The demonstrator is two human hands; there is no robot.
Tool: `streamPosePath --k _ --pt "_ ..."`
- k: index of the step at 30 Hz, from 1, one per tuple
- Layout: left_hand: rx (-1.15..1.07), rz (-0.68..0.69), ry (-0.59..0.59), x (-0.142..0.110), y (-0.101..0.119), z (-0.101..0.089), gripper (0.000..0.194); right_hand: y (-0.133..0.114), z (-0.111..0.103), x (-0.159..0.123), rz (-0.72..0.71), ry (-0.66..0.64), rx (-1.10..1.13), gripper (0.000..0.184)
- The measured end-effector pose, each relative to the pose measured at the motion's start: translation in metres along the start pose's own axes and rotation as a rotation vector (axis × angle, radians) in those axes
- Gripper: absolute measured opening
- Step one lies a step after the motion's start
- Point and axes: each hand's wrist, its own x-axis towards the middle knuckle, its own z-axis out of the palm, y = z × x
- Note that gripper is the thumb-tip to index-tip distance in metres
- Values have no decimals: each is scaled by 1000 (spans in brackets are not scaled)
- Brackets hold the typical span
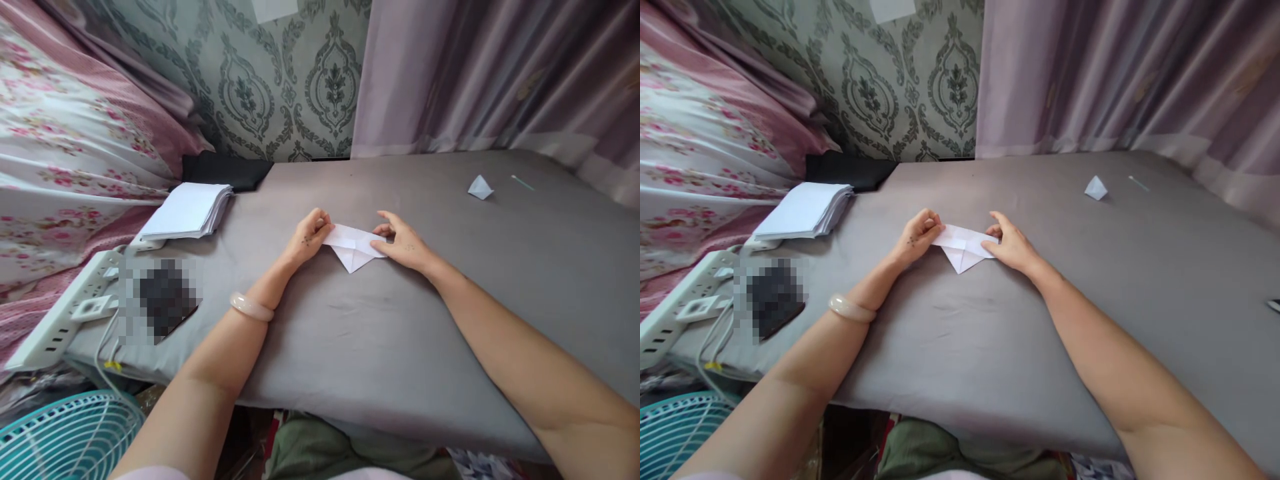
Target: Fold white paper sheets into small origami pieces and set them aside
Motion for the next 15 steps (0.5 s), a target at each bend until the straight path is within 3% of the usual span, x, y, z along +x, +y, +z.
streamPosePath --k 4,9,12,15 --pt "-141 36 92 -2 7 1 20 -7 -5 0 100 26 272 73" --pt "-266 7 221 -5 15 2 29 -19 -7 -4 224 -121 555 54" --pt "-418 -117 247 -6 19 0 37 -19 -7 -3 220 -132 702 43" --pt "-495 -286 143 -9 22 -5 41 -20 -8 -2 225 -97 714 45"
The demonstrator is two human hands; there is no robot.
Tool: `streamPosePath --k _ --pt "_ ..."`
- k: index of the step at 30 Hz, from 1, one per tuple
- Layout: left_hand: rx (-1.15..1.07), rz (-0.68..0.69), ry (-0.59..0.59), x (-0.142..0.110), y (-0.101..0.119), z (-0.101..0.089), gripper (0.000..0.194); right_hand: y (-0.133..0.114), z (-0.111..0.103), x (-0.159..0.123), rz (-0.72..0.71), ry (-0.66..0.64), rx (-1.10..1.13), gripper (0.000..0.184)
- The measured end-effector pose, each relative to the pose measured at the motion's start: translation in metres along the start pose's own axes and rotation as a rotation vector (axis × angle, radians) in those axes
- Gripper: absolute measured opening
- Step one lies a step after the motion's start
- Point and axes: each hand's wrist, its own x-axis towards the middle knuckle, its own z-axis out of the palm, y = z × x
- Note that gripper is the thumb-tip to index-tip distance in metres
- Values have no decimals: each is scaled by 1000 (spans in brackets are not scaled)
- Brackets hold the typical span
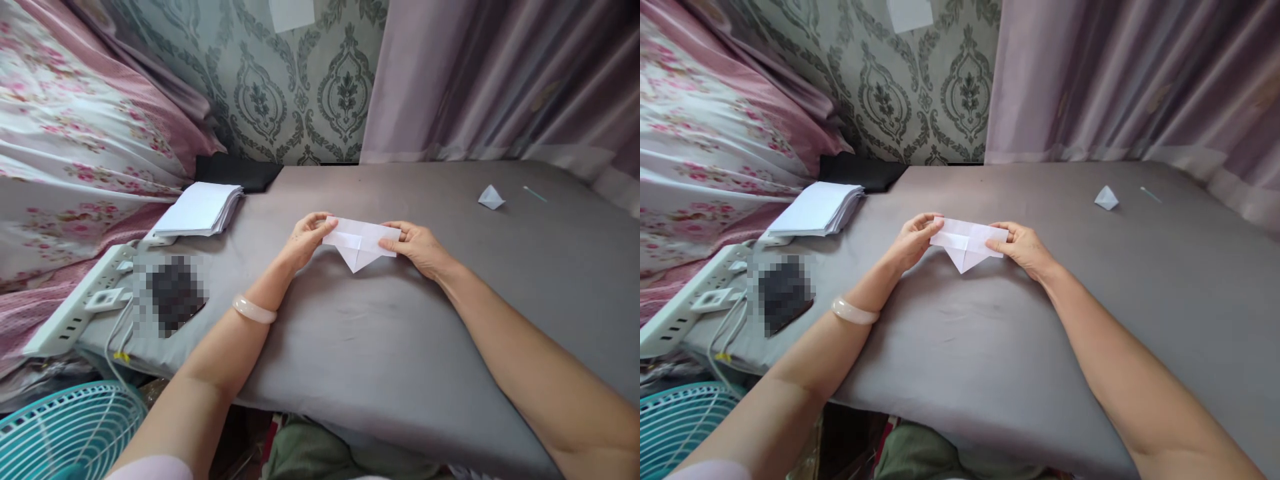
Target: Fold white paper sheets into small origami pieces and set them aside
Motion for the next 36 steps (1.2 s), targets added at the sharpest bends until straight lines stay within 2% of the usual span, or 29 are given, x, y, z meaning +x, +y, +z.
streamPosePath --k 4,8,11,15,17,20,23,25,27,29,33,36 --pt "100 -102 -131 -2 3 -7 36 -4 0 -1 13 12 -18 47" --pt "159 -96 -173 -4 8 -13 29 -7 -5 -2 2 -44 -51 42" --pt "225 -85 -274 -7 15 -16 26 -11 -12 -3 -8 -128 -112 34" --pt "349 -88 -398 -12 25 -17 27 -20 -19 -7 -27 -181 -194 34" --pt "419 -16 -394 -14 29 -15 28 -28 -20 -10 -32 -185 -271 33" --pt "605 292 -260 -15 33 -11 28 -39 -18 -14 -97 -173 -460 32" --pt "865 657 -152 -15 34 -10 23 -44 -15 -16 -329 -61 -691 29" --pt "1036 791 -168 -16 32 -10 24 -42 -13 -15 -548 28 -853 23" --pt "1198 845 -206 -15 26 -11 27 -35 -13 -13 -727 78 -1038 22" --pt "1348 866 -228 -14 20 -12 30 -25 -13 -12 -826 91 -1228 27" --pt "1583 873 -285 -10 9 -12 30 -7 -11 -8 -898 15 -1460 32" --pt "1650 828 -408 -9 5 -11 28 1 -10 -7 -875 -77 -1498 31"
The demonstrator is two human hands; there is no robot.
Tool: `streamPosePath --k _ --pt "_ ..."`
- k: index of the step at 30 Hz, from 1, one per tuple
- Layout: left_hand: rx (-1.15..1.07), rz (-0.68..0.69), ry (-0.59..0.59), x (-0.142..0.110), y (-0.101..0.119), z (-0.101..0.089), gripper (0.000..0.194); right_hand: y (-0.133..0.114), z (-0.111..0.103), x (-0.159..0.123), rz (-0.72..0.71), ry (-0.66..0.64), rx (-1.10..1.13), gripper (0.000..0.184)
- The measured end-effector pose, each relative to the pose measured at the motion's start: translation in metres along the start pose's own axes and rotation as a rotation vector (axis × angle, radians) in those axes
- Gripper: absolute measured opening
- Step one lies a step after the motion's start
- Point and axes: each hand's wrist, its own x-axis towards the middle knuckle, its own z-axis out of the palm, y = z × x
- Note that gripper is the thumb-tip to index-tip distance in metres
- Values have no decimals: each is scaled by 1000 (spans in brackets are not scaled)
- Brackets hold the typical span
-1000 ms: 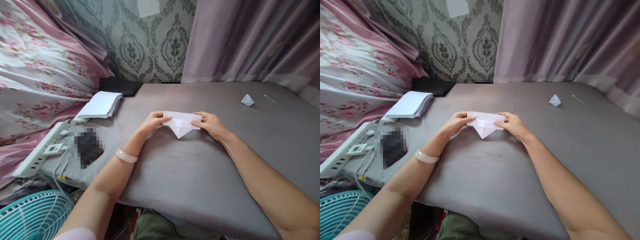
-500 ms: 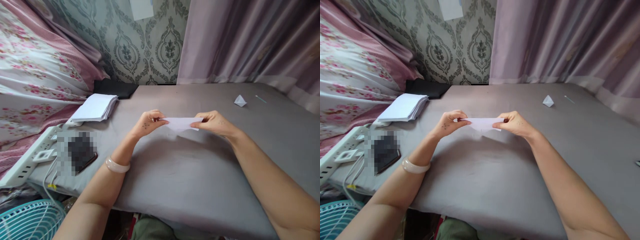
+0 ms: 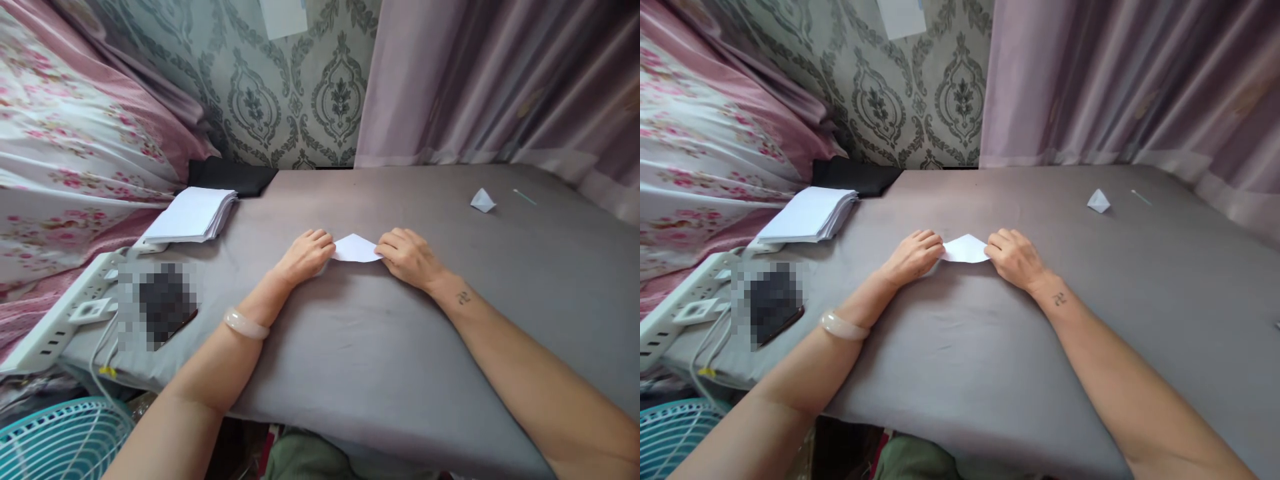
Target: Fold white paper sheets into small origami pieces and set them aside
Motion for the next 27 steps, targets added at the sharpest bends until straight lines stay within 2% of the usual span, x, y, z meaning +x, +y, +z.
streamPosePath --k 3,7,12,17,22,27 --pt "-81 -9 -65 -2 0 2 29 1 4 -2 29 -70 108 27" --pt "-330 -122 -62 -6 -2 6 32 6 4 -3 155 -145 331 23" --pt "-639 -415 -56 -6 -8 12 20 10 1 -1 442 -188 537 22" --pt "-782 -645 -67 -5 -11 13 27 14 -3 1 680 -303 707 32" --pt "-847 -768 -120 -4 -8 6 34 18 -4 3 740 -345 673 34" --pt "-859 -765 -118 -3 -6 1 35 21 1 5 740 -364 616 34"
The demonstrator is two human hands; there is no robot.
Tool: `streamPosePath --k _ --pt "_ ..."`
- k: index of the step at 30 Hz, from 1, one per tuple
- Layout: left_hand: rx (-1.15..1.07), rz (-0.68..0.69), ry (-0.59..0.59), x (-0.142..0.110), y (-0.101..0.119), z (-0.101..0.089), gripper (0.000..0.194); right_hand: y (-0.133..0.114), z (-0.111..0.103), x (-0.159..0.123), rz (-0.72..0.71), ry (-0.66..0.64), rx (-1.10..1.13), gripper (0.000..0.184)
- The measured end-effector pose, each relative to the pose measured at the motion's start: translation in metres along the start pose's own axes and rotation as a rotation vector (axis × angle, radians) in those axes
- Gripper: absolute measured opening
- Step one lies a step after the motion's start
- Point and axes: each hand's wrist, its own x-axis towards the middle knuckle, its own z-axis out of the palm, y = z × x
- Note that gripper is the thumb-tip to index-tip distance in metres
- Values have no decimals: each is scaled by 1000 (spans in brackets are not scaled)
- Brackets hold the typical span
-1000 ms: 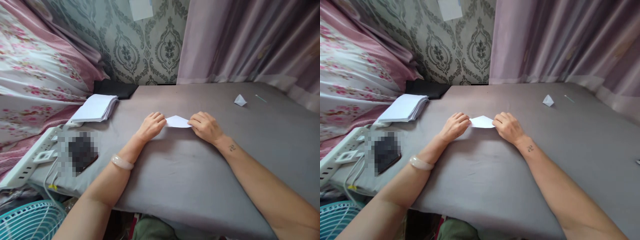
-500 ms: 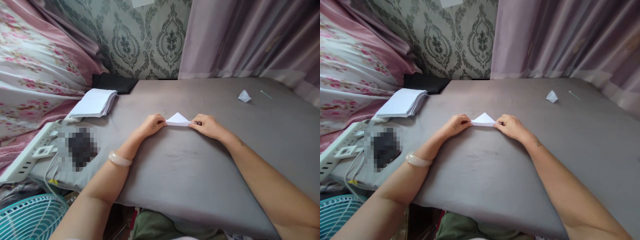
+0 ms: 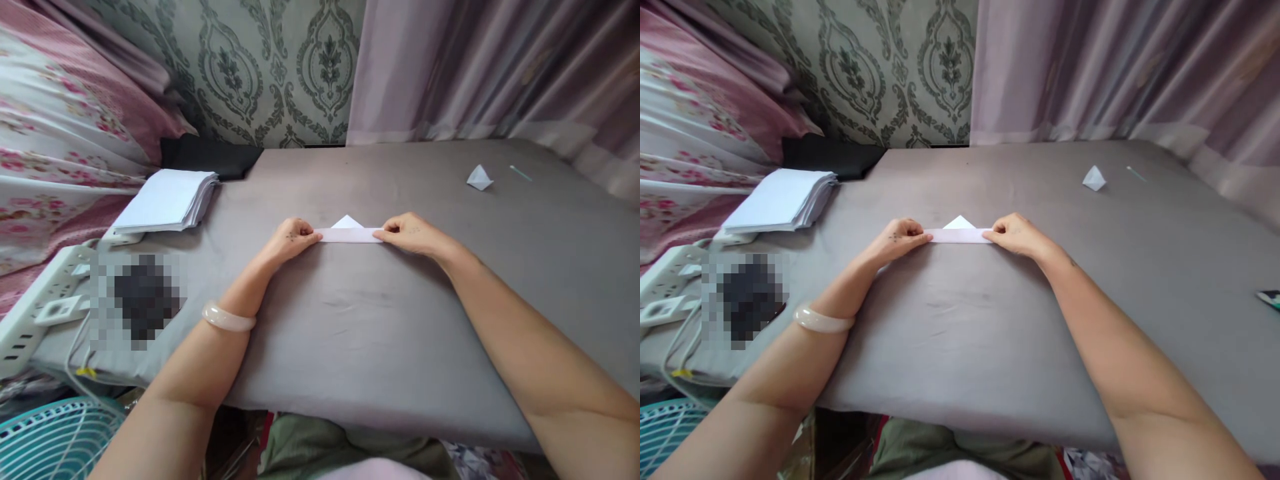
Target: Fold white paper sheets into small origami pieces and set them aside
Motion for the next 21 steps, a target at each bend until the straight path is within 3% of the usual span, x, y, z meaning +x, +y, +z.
streamPosePath --k 13,21 --pt "90 30 19 3 2 -1 30 -5 2 1 -10 23 -155 33" --pt "166 81 -13 7 -1 1 37 -9 3 1 1 18 -177 33"
